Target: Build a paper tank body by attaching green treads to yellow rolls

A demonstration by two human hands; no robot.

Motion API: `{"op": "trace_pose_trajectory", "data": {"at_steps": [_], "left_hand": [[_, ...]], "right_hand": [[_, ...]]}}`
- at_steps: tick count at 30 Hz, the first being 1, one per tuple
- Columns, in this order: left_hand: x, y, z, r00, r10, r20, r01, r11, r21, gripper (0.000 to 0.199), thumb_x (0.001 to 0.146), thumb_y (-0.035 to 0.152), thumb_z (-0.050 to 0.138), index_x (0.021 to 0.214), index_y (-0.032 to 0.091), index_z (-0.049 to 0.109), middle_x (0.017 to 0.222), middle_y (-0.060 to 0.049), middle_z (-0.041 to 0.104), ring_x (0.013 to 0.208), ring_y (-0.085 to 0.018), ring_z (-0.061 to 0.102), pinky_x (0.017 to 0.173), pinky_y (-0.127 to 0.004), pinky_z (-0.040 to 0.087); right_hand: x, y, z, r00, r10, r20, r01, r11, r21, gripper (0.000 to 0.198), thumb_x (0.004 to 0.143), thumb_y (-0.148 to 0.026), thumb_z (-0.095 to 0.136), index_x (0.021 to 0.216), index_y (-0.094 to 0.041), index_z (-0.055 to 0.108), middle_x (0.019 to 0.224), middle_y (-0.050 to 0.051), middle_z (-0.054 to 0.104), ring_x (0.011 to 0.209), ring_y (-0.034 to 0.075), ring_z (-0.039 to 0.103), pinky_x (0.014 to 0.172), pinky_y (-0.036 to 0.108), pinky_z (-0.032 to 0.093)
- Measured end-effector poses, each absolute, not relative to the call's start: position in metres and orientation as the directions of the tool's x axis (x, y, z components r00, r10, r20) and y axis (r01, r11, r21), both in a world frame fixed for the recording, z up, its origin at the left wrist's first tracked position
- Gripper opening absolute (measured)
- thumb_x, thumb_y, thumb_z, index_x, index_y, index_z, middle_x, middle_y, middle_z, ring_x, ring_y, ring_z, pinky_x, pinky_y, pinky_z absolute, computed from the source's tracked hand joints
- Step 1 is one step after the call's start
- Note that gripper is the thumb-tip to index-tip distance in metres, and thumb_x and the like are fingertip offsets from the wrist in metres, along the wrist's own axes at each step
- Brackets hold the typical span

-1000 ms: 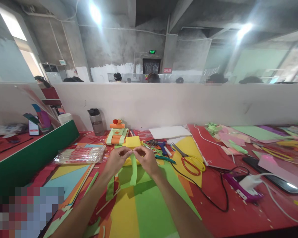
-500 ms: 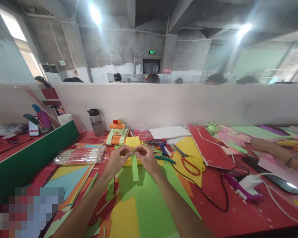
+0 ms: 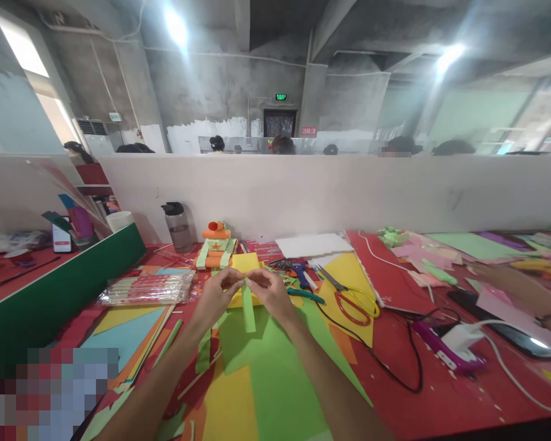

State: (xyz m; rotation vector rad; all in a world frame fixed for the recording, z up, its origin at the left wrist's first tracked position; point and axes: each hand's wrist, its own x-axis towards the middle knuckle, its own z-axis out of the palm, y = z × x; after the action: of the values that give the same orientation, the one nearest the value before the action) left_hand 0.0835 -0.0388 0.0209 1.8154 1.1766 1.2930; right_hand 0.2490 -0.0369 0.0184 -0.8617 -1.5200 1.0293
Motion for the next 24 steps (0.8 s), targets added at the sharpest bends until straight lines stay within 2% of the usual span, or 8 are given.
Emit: {"op": "trace_pose_trajectory", "data": {"at_steps": [11, 24], "left_hand": [[0.084, -0.041, 0.025, 0.147, 0.913, 0.380, 0.304, -0.408, 0.861, 0.026, 0.083, 0.040, 0.060, 0.096, 0.019, 0.069, 0.091, -0.006, 0.073, 0.081, -0.018, 0.067, 0.075, -0.028, 0.051], [0.081, -0.044, 0.028, 0.141, 0.912, 0.385, 0.456, -0.405, 0.793, 0.024, 0.085, 0.037, 0.055, 0.095, 0.021, 0.071, 0.079, -0.002, 0.072, 0.069, -0.016, 0.063, 0.062, -0.023, 0.044]], "right_hand": [[0.251, -0.031, 0.012, -0.146, 0.907, 0.395, -0.015, 0.397, -0.918, 0.015, 0.077, -0.031, 0.069, 0.084, -0.019, 0.067, 0.081, 0.004, 0.068, 0.077, 0.019, 0.064, 0.072, 0.029, 0.052], [0.252, -0.028, 0.007, -0.178, 0.891, 0.417, 0.032, 0.429, -0.903, 0.014, 0.078, -0.028, 0.068, 0.087, -0.018, 0.068, 0.083, 0.003, 0.069, 0.078, 0.018, 0.065, 0.072, 0.028, 0.051]]}}
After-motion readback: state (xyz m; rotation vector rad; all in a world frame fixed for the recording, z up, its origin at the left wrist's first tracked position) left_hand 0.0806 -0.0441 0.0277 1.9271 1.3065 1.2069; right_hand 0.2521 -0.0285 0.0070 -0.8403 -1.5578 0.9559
